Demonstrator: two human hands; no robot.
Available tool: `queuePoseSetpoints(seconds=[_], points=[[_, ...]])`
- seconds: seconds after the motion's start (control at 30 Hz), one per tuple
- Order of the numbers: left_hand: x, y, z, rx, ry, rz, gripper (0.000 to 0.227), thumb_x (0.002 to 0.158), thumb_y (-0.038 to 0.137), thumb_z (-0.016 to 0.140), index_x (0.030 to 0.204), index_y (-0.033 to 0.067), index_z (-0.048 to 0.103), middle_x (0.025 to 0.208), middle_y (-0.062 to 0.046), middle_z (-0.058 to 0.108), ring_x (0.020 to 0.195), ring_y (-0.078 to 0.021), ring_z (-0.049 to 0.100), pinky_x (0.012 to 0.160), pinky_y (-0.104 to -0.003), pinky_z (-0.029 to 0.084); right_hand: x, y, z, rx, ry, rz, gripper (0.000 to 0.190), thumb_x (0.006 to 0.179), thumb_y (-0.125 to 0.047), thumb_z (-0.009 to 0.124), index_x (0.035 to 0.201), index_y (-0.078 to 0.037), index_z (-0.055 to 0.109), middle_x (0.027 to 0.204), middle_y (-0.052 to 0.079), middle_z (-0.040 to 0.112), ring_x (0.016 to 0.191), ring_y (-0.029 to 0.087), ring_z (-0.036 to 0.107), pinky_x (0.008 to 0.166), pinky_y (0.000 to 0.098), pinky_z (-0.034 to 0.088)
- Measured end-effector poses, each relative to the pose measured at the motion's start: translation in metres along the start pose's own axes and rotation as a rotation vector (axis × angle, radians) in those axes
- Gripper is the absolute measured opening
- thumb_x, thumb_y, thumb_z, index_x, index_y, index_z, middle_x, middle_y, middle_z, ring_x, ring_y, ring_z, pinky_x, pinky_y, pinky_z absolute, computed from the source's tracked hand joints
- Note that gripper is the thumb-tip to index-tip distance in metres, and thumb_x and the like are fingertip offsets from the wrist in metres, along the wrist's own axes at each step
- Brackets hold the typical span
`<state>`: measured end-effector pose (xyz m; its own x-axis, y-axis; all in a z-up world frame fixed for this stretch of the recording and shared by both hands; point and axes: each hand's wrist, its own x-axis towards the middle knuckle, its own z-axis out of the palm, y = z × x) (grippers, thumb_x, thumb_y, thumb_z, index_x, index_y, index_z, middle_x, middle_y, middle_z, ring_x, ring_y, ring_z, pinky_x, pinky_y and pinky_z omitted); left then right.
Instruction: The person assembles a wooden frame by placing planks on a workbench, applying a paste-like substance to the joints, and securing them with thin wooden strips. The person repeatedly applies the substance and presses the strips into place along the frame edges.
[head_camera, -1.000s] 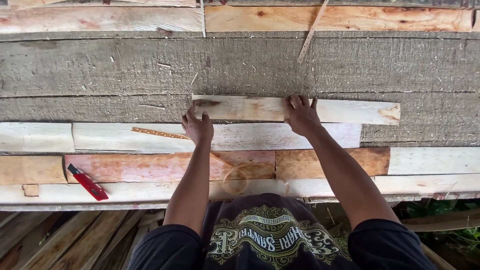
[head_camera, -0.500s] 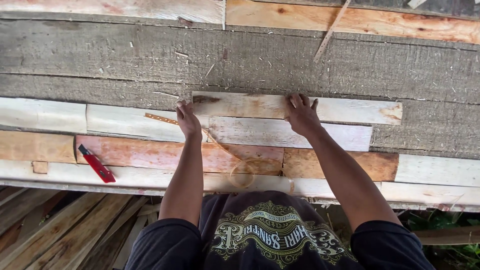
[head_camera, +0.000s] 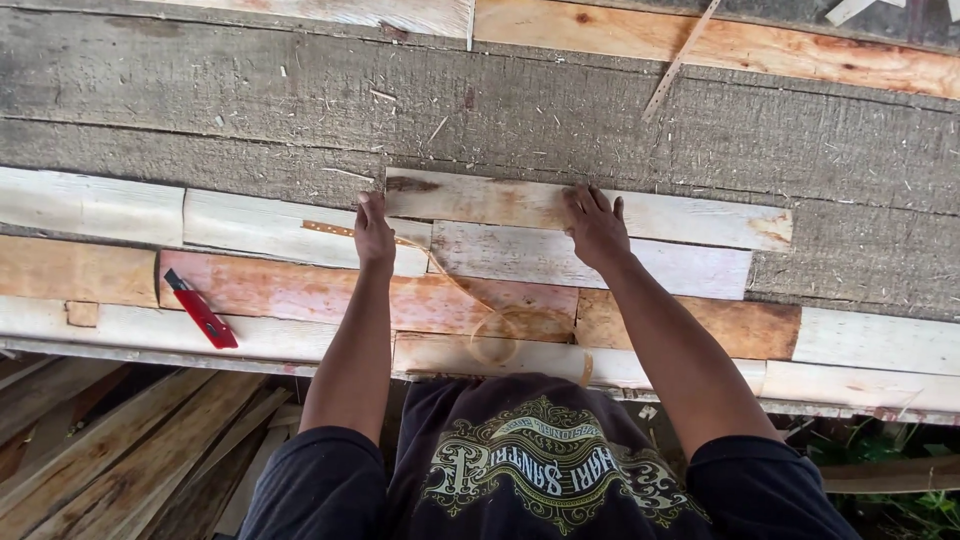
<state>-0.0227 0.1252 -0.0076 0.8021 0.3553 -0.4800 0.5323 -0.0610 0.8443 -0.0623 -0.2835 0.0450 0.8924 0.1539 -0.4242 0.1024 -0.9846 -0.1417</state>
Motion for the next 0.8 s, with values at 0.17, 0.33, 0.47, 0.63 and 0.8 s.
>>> queuePoseSetpoints(seconds=[0.17,0.33,0.47,0.63,0.8], points=[[-0.034,0.036,-0.004,0.114,0.095,0.129,0.062,0.106,0.063,0.037,0.142,0.0150,0.056,0.135,-0.015,0.062,0.128,-0.0382,0.057,0.102,-0.048,0.056,-0.008,-0.017,-0.002,0.059,0.037,0.084,0.073,0.103,-0.026,0.062,0.166,-0.021,0.026,0.172,0.013,0.020,0.157,0.036,0.021,0.120,0.0726,0.021],[-0.060,-0.003,-0.021,0.313,0.472,0.168,0.031,0.099,0.042,0.064,0.115,0.0157,0.066,0.098,-0.001,0.065,0.093,-0.0224,0.066,0.082,-0.040,0.054,-0.041,-0.064,-0.001,0.135,0.156,0.085,0.065,0.105,-0.025,0.062,0.163,-0.017,0.035,0.167,0.016,0.028,0.152,0.039,0.030,0.120,0.0674,0.030],[-0.101,-0.026,-0.015,0.019,0.529,-0.077,0.046,0.104,0.047,0.056,0.122,0.0051,0.060,0.108,-0.013,0.060,0.102,-0.0303,0.063,0.090,-0.047,0.050,-0.047,-0.097,0.055,0.228,0.344,-0.210,0.049,0.094,-0.022,0.070,0.142,-0.015,0.058,0.131,0.015,0.056,0.119,0.039,0.059,0.090,0.0524,0.055],[-0.109,-0.022,-0.015,-0.404,0.387,-0.180,0.042,0.108,0.040,0.050,0.118,-0.0014,0.054,0.083,-0.002,0.058,0.072,-0.0133,0.062,0.065,-0.030,0.053,-0.059,-0.162,0.062,0.534,0.112,-0.194,0.036,0.107,-0.023,0.061,0.139,-0.008,0.055,0.120,0.018,0.060,0.113,0.042,0.064,0.087,0.0551,0.058],[-0.117,-0.004,-0.022,-0.646,0.348,-0.198,0.033,0.108,0.034,0.049,0.111,0.0016,0.051,0.082,-0.001,0.050,0.068,-0.0114,0.058,0.061,-0.023,0.050,-0.047,-0.192,0.075,0.472,0.004,-0.097,0.032,0.099,-0.029,0.068,0.126,-0.016,0.054,0.109,0.012,0.062,0.104,0.038,0.068,0.079,0.0538,0.059]])
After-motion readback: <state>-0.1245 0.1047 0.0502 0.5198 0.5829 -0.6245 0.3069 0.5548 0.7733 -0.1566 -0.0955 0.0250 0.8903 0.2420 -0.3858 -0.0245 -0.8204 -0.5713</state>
